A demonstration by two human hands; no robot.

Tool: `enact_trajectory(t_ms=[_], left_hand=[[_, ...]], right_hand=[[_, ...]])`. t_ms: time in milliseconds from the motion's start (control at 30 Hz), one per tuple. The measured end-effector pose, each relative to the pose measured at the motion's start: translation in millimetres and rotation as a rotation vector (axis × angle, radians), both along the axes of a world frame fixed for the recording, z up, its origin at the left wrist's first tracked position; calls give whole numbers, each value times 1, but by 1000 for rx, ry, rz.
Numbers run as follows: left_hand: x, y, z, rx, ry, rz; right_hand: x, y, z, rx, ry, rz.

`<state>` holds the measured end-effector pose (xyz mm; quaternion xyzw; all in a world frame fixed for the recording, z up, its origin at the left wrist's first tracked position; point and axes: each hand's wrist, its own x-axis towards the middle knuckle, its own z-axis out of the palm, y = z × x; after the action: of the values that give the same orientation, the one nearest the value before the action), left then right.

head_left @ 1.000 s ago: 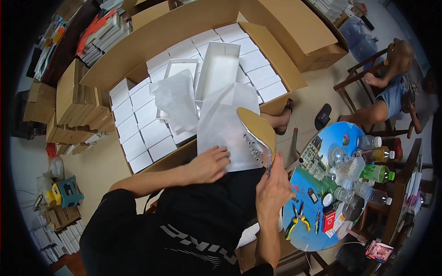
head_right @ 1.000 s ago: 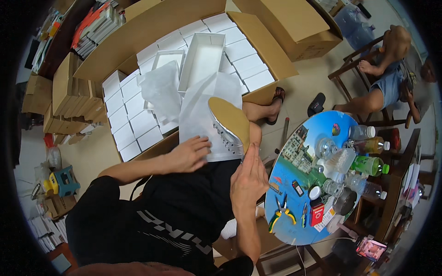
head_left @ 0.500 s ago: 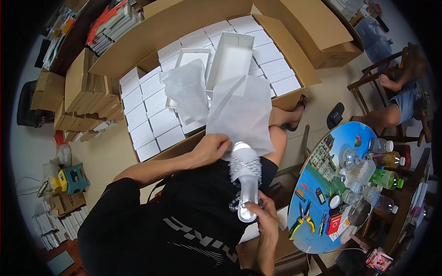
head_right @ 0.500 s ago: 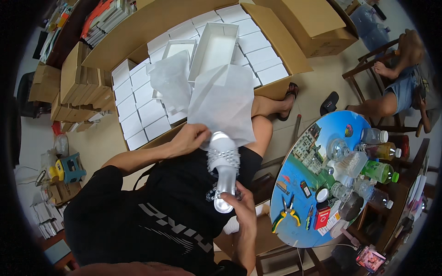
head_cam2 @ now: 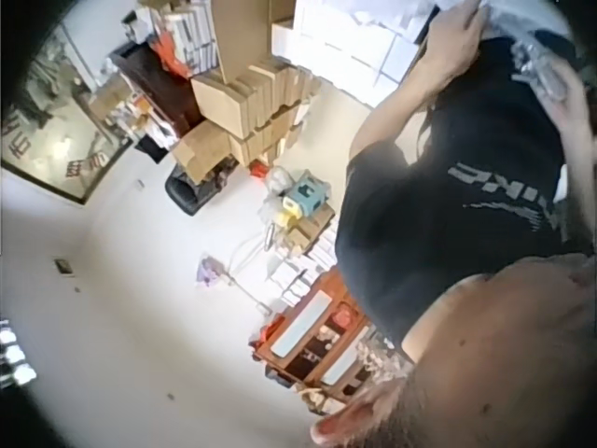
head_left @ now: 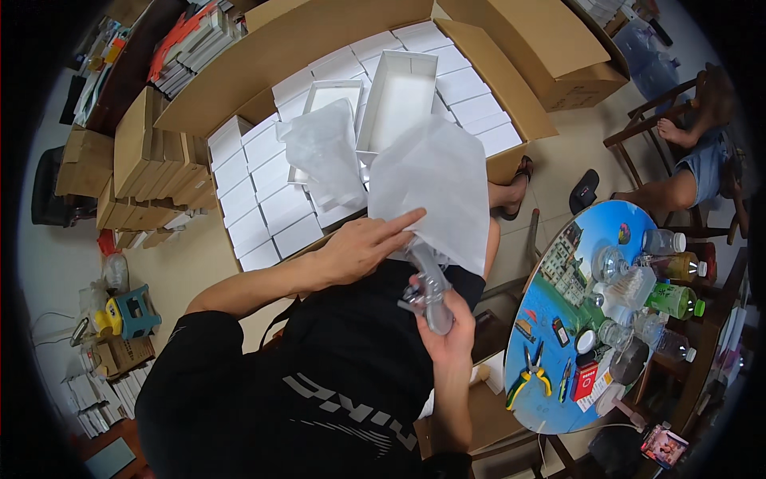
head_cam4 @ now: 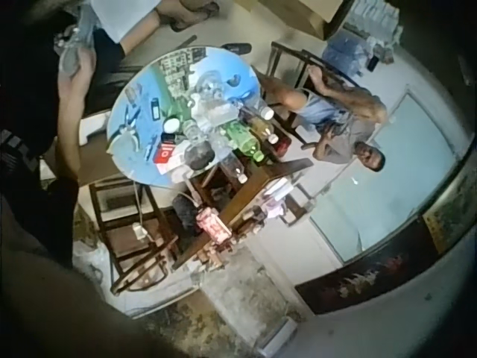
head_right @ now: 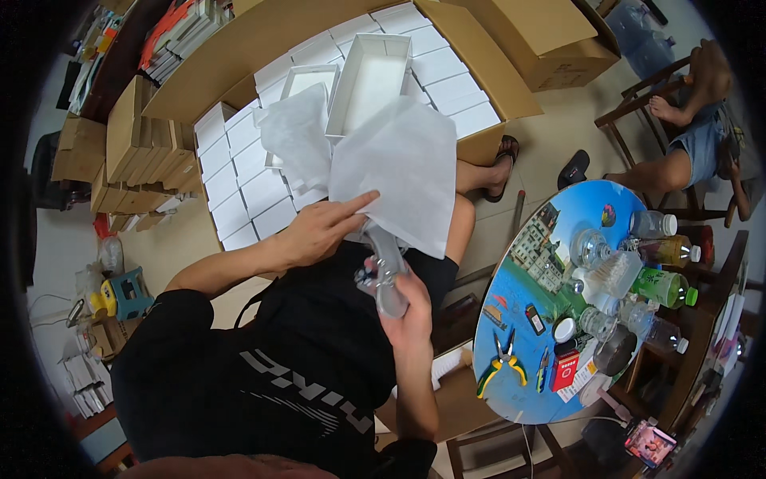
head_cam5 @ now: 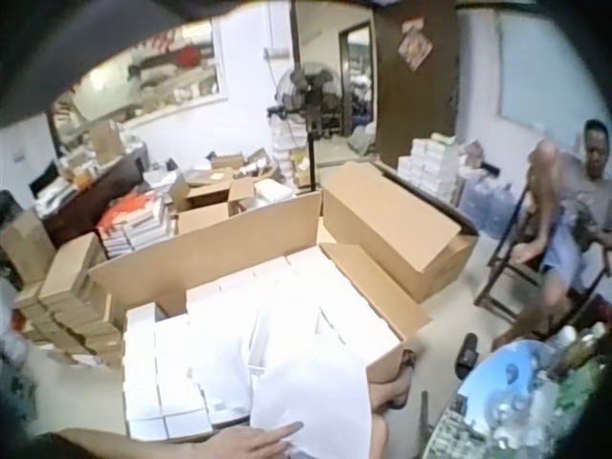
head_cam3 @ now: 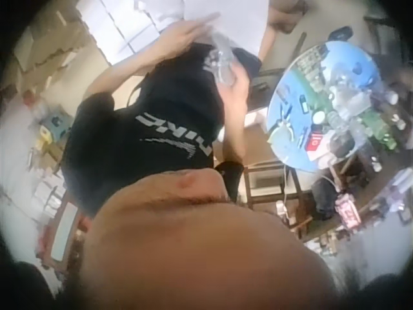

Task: The person sits on the floor and repeatedly packs silver high-heeled shoes into white boxes. They wrap each shoe in a translucent sheet, place it in a box, and close the lid. The person handles the shoes and boxes one at a time, stacking the finished packages in a large cardboard container.

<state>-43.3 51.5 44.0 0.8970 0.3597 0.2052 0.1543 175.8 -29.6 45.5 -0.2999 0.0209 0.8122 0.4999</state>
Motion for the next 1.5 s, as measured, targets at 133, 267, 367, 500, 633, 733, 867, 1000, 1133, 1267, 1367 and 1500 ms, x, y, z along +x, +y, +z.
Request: enact_trajectory(t_ms=[133,267,367,500,633,733,867,1000,1133,1267,1367,1500], left_hand=[[2,-2,33,-151,-25,-113],[10,-17,44,-114,-213,-96],[26,-13,31,-88,-369,130],[31,-30,13,-45,-208,-24],[51,-67,8,70,-226,-258],[56,-75,8,41,-292,-378],[60,-88,2,-275,-374,-491],[30,-67,20,-462,-808,-451],[-10,-58,-15,-1140,-1070,504],[2,-73,-29,-1319,-1451,332],[4,-62,-34,-1399,-1495,436],[11,-60,-35,-1390,-1598,473]], right_hand=[[-14,20,-9,134,406,-276],[-22,36,-3,167,207,-371],[-25,44,-3,228,-468,-248],[-27,44,-22,443,-1060,-229],[-18,52,-13,460,-1392,-82],[-23,59,-16,357,-1238,-101],[-27,62,-8,314,-1266,-70],[-23,50,77,421,-1686,162],[-11,28,65,534,-1371,215],[-22,20,56,573,-1198,306],[-35,21,31,556,-1179,291],[-18,20,18,551,-1289,333]])
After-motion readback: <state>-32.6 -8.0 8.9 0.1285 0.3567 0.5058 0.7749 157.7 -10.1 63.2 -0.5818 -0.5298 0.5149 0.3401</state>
